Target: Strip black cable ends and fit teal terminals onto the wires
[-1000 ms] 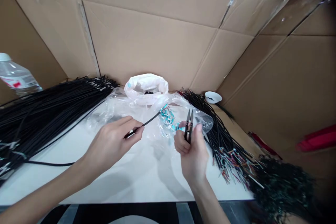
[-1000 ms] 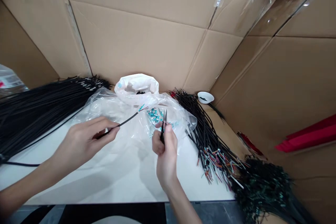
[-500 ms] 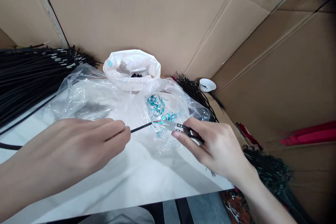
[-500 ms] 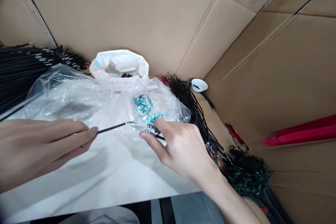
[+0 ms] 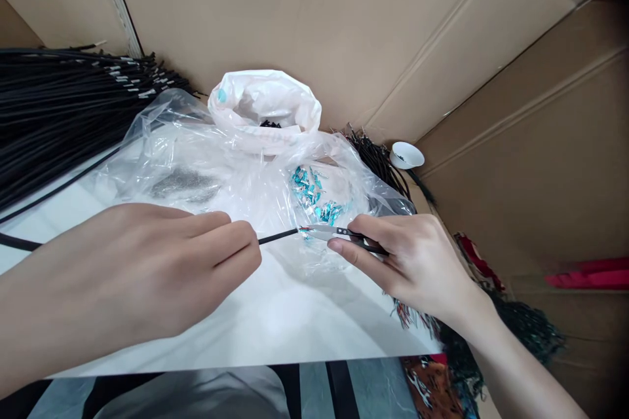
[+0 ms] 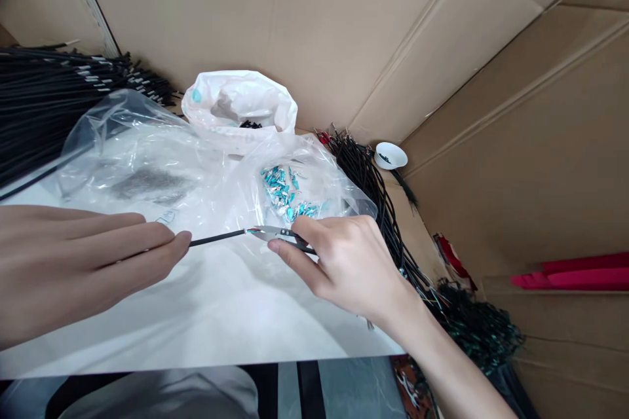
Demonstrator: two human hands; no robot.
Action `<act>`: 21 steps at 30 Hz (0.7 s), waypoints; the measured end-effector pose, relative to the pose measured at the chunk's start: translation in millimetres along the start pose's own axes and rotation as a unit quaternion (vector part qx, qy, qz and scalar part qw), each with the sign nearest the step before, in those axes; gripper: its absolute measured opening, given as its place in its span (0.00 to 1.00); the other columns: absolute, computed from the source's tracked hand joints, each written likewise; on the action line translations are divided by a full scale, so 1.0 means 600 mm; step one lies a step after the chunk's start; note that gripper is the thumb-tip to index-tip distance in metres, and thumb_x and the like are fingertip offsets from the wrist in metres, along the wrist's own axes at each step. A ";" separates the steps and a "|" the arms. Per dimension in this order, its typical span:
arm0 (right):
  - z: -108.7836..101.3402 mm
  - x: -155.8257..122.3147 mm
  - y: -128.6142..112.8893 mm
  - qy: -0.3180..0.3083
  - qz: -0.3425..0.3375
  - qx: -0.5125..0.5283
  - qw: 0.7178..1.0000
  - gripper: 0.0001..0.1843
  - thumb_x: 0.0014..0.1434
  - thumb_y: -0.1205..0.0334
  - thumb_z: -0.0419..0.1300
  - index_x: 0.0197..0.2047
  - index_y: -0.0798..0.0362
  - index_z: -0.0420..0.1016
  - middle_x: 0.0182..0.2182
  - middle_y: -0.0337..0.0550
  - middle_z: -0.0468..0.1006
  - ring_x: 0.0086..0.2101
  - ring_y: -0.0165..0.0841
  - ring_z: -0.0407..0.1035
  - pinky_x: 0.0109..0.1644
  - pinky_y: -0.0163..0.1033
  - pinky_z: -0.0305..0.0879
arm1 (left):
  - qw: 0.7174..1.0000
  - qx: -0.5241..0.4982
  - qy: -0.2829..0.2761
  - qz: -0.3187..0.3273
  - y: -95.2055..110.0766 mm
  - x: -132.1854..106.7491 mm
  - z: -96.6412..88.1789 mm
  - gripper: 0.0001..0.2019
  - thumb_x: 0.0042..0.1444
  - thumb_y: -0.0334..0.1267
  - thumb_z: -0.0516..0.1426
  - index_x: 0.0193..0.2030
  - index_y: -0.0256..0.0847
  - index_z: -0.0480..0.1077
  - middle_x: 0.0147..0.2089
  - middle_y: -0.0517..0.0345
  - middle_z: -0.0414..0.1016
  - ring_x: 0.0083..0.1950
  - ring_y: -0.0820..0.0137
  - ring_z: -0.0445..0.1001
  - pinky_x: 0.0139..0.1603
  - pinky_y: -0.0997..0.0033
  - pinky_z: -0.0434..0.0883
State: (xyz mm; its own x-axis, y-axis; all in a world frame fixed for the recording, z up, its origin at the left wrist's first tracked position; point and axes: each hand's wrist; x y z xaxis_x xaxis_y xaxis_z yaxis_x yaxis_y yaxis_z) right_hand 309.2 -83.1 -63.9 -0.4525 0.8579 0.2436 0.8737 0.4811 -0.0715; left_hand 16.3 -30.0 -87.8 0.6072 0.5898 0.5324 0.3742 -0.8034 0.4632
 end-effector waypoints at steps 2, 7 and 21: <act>-0.001 0.002 -0.002 -0.006 -0.005 -0.005 1.000 0.25 0.72 0.49 0.53 0.25 0.52 0.68 0.15 0.34 0.62 0.17 0.27 0.57 0.25 0.38 0.43 | 0.997 0.040 -0.048 0.046 0.008 0.007 -0.001 0.23 0.65 0.40 0.45 0.24 0.51 0.77 0.20 0.59 0.69 0.19 0.68 0.57 0.21 0.64 0.48; -0.003 0.002 -0.005 -0.009 -0.014 -0.014 1.000 0.25 0.72 0.49 0.52 0.24 0.52 0.66 0.14 0.34 0.60 0.17 0.27 0.54 0.25 0.38 0.42 | 0.988 0.093 -0.063 0.105 0.012 0.007 0.002 0.26 0.66 0.35 0.42 0.25 0.49 0.76 0.21 0.59 0.69 0.19 0.69 0.58 0.22 0.64 0.45; -0.002 0.001 0.000 -0.041 0.005 0.019 0.999 0.25 0.72 0.50 0.53 0.24 0.52 0.66 0.15 0.34 0.62 0.17 0.26 0.55 0.25 0.39 0.41 | 0.997 0.016 -0.072 0.033 0.004 -0.009 0.005 0.23 0.67 0.40 0.44 0.29 0.52 0.78 0.22 0.59 0.67 0.21 0.68 0.58 0.25 0.63 0.56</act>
State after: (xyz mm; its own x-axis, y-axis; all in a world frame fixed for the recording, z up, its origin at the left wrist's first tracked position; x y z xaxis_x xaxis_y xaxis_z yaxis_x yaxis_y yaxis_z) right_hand 309.1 -83.1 -62.5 -0.4591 0.8734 0.1628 0.8711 0.4785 -0.1104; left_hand 15.9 -35.6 -91.6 0.7249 0.5200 0.4519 0.3509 -0.8432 0.4073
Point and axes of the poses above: each hand's wrist, its own x-axis towards the middle knuckle, its own z-axis out of the palm, y = z × x
